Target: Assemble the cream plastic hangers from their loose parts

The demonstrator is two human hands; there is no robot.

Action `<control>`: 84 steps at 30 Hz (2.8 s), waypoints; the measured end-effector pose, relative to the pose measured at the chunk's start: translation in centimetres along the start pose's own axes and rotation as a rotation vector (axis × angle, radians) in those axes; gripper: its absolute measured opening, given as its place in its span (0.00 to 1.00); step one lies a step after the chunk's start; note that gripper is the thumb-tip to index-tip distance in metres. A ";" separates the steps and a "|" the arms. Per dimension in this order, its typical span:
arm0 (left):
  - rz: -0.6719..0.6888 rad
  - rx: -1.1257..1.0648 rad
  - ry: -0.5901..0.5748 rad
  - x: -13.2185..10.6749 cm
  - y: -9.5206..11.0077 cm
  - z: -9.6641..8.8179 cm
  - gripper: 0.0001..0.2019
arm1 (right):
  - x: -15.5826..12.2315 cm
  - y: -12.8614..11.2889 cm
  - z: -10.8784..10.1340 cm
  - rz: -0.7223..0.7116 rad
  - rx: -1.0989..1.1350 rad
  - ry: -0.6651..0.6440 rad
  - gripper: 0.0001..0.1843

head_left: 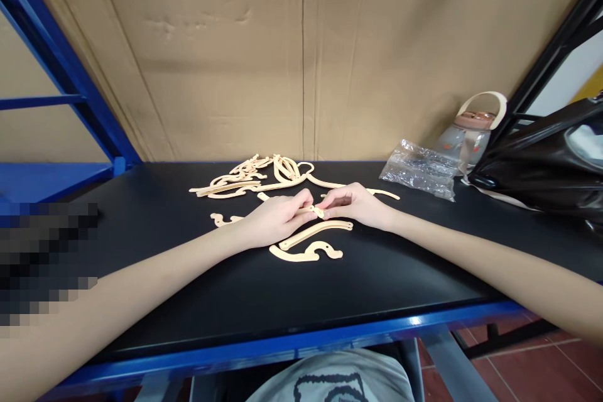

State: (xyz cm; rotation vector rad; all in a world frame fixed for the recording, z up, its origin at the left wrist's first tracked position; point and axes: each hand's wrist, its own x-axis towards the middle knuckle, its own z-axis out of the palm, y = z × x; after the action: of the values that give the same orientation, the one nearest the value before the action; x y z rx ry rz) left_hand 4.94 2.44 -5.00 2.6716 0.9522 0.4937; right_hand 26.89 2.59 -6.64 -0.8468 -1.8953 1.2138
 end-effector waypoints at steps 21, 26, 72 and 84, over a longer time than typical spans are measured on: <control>0.015 -0.005 -0.004 0.0 -0.1 0.2 0.14 | 0.0 0.3 -0.2 -0.014 -0.067 0.013 0.11; 0.022 -0.006 -0.017 -0.1 -0.1 0.1 0.14 | 0.0 0.1 0.2 -0.008 -0.035 0.025 0.10; 0.184 0.124 0.167 -0.2 -0.4 0.6 0.02 | -0.2 -1.0 0.7 -0.296 -0.781 0.037 0.04; 0.261 0.136 0.205 -0.1 -0.9 0.5 0.09 | -0.1 -0.8 0.6 -0.269 -0.787 0.049 0.03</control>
State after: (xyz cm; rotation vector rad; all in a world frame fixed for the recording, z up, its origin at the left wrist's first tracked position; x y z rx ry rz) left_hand 4.58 2.94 -5.82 2.9305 0.7118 0.7979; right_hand 26.34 1.93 -6.13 -0.9454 -2.3740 0.2537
